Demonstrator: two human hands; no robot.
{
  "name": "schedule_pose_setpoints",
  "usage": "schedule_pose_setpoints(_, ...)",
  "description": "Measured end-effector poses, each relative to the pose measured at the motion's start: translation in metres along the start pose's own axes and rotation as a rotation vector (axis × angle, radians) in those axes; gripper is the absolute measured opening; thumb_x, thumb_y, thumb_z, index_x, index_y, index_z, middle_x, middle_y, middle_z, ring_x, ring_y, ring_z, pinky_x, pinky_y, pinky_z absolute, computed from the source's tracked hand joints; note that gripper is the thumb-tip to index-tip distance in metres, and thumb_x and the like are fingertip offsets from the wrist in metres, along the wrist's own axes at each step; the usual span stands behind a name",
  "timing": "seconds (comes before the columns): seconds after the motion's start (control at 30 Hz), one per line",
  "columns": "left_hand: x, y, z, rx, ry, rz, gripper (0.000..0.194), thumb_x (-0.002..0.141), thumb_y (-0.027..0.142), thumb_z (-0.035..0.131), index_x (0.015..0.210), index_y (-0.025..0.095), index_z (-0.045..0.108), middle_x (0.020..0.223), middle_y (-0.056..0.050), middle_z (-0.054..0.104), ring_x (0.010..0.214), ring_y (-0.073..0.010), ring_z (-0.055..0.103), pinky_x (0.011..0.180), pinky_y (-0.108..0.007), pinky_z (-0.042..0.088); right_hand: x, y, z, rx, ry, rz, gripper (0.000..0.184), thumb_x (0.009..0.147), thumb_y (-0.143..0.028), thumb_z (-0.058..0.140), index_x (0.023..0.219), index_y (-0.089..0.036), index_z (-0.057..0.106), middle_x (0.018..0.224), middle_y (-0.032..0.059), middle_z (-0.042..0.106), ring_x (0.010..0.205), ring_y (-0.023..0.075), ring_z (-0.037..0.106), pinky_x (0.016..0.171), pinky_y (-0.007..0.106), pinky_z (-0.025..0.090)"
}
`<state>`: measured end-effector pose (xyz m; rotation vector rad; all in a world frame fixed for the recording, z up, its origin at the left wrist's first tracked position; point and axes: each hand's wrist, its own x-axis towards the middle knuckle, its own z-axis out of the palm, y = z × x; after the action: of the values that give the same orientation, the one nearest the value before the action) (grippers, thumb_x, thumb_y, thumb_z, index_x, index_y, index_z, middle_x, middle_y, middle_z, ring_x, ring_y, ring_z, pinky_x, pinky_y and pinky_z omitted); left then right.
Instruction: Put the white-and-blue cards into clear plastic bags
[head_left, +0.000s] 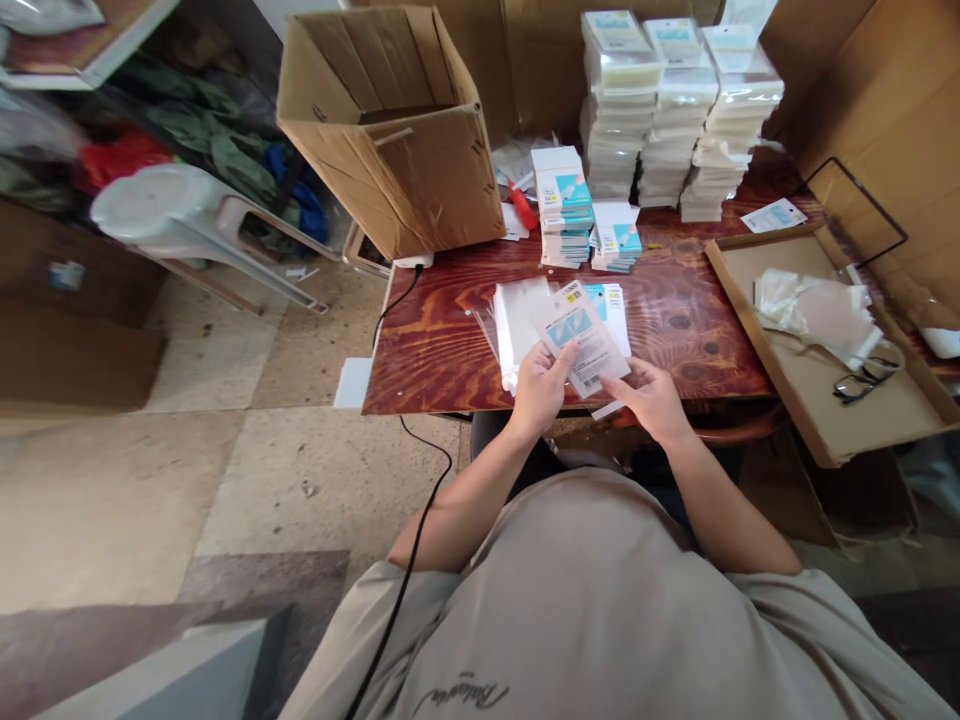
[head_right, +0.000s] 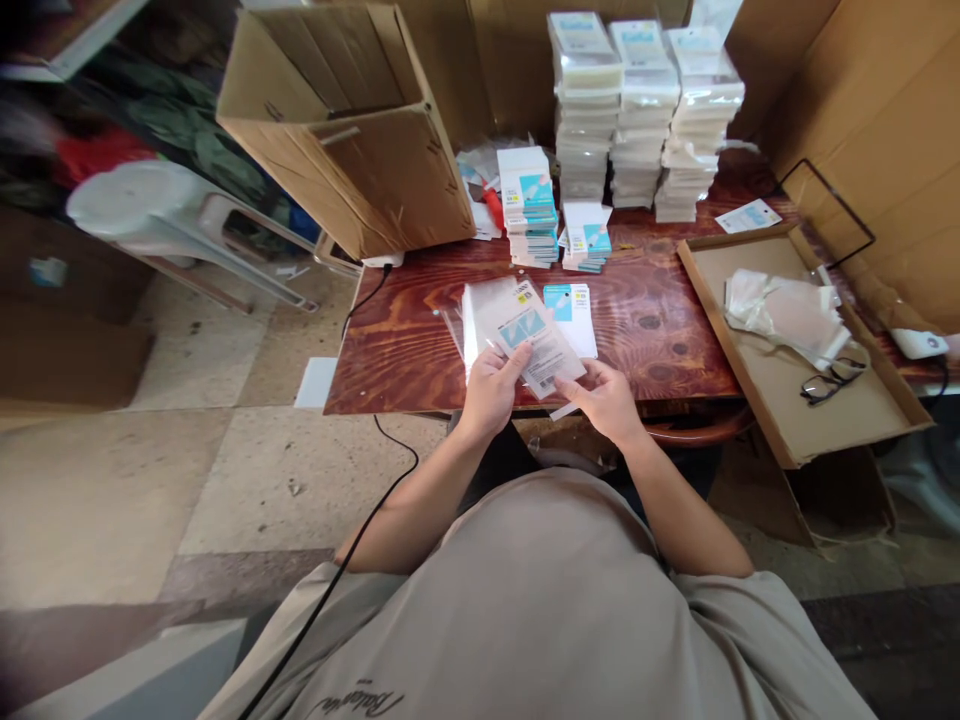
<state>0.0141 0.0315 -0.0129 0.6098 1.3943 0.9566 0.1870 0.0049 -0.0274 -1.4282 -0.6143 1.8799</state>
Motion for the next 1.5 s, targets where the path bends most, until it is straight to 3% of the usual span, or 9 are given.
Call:
schedule_pose_setpoints(0.1, 0.012, 0.005, -0.002, 0.222, -0.072, -0.028, 0.049, 0.094, 0.062, 0.076, 0.116, 0.019, 0.072, 0.109, -0.012, 0.080, 0.100, -0.0286, 0.076, 0.095, -0.047, 0.062, 0.010, -0.003, -0.028, -0.039, 0.178, -0.070, 0.046, 0.076, -0.056, 0.092, 0.103, -0.021, 0.082, 0.097, 0.0065, 0.083, 0.080, 0.0232, 0.079, 0.075, 0.037, 0.066)
schedule_pose_setpoints(0.27, 0.049, 0.017, -0.040, 0.998, 0.320, 0.184, 0.045, 0.088, 0.046, 0.082, 0.120, 0.017, 0.067, 0.135, -0.023, 0.068, 0.137, -0.0422, 0.057, 0.122, -0.061, 0.040, 0.062, 0.005, -0.094, -0.276, 0.674, -0.208, 0.037, 0.079, -0.046, 0.082, 0.099, -0.015, 0.079, 0.087, 0.0086, 0.080, 0.073, 0.0234, 0.073, 0.073, 0.038, 0.062)
schedule_pose_setpoints(0.5, 0.074, 0.021, -0.083, 1.234, 0.344, -0.142, 0.055, 0.079, 0.047, 0.088, 0.117, 0.018, 0.062, 0.132, -0.026, 0.067, 0.131, -0.0460, 0.061, 0.114, -0.058, 0.044, 0.083, 0.021, -0.104, -1.098, 0.846, -0.154, 0.050, 0.083, -0.037, 0.076, 0.124, -0.010, 0.071, 0.130, 0.0255, 0.071, 0.123, 0.0398, 0.064, 0.106, 0.057, 0.050)
schedule_pose_setpoints(0.57, 0.076, 0.025, -0.086, 1.238, 0.329, -0.184, 0.048, 0.079, 0.046, 0.089, 0.109, 0.019, 0.063, 0.121, -0.021, 0.072, 0.119, -0.0414, 0.067, 0.107, -0.055, 0.049, 0.077, 0.017, -0.092, -1.150, 0.736, -0.331, 0.042, 0.092, -0.037, 0.071, 0.126, -0.011, 0.071, 0.133, 0.0250, 0.069, 0.126, 0.0382, 0.063, 0.109, 0.056, 0.049)
schedule_pose_setpoints(0.7, 0.076, 0.037, -0.088, 1.298, 0.306, -0.201, 0.027, 0.083, 0.041, 0.083, 0.084, 0.021, 0.065, 0.098, -0.014, 0.076, 0.100, -0.0355, 0.072, 0.096, -0.050, 0.052, 0.067, -0.004, -0.056, -1.171, 0.087, -0.672, 0.034, 0.102, -0.042, 0.069, 0.124, -0.017, 0.075, 0.130, 0.0165, 0.075, 0.128, 0.0330, 0.064, 0.114, 0.050, 0.049)
schedule_pose_setpoints(0.83, 0.070, 0.048, -0.091, 1.399, 0.298, -0.174, 0.027, 0.092, 0.042, 0.074, 0.078, 0.020, 0.069, 0.090, -0.019, 0.076, 0.100, -0.0421, 0.073, 0.095, -0.057, 0.052, 0.066, -0.025, -0.028, -1.349, -0.334, -0.677, 0.027, 0.096, -0.032, 0.080, 0.119, -0.017, 0.078, 0.131, 0.0149, 0.075, 0.128, 0.0339, 0.064, 0.111, 0.051, 0.051)
schedule_pose_setpoints(1.1, 0.066, 0.031, -0.078, 0.331, 0.283, -0.109, 0.022, 0.089, 0.035, 0.080, 0.089, 0.016, 0.068, 0.088, -0.012, 0.079, 0.080, -0.0243, 0.079, 0.080, -0.039, 0.065, 0.071, -0.042, -0.040, -1.377, -0.527, -0.587, 0.017, 0.103, -0.023, 0.064, 0.097, -0.021, 0.080, 0.104, 0.0084, 0.079, 0.094, 0.0244, 0.071, 0.085, 0.039, 0.054)
schedule_pose_setpoints(1.3, 0.070, 0.014, -0.057, 0.037, 0.351, -0.065, 0.035, 0.085, 0.042, 0.090, 0.083, 0.017, 0.064, 0.083, -0.010, 0.076, 0.082, -0.0239, 0.080, 0.080, -0.039, 0.066, 0.031, -0.050, -0.044, -0.719, 0.317, -0.519, 0.039, 0.104, -0.054, 0.062, 0.093, -0.021, 0.081, 0.081, 0.0087, 0.078, 0.072, 0.0240, 0.074, 0.065, 0.035, 0.055)
schedule_pose_setpoints(1.5, 0.056, 0.009, -0.033, -0.093, 0.374, -0.056, 0.040, 0.083, 0.048, 0.091, 0.085, 0.020, 0.063, 0.091, -0.011, 0.079, 0.104, -0.0286, 0.081, 0.087, -0.040, 0.065, -0.001, -0.026, -0.009, -0.069, 0.225, -0.035, 0.049, 0.083, -0.067, 0.084, 0.080, -0.019, 0.077, 0.057, 0.0036, 0.069, 0.041, 0.0167, 0.061, 0.038, 0.028, 0.049)
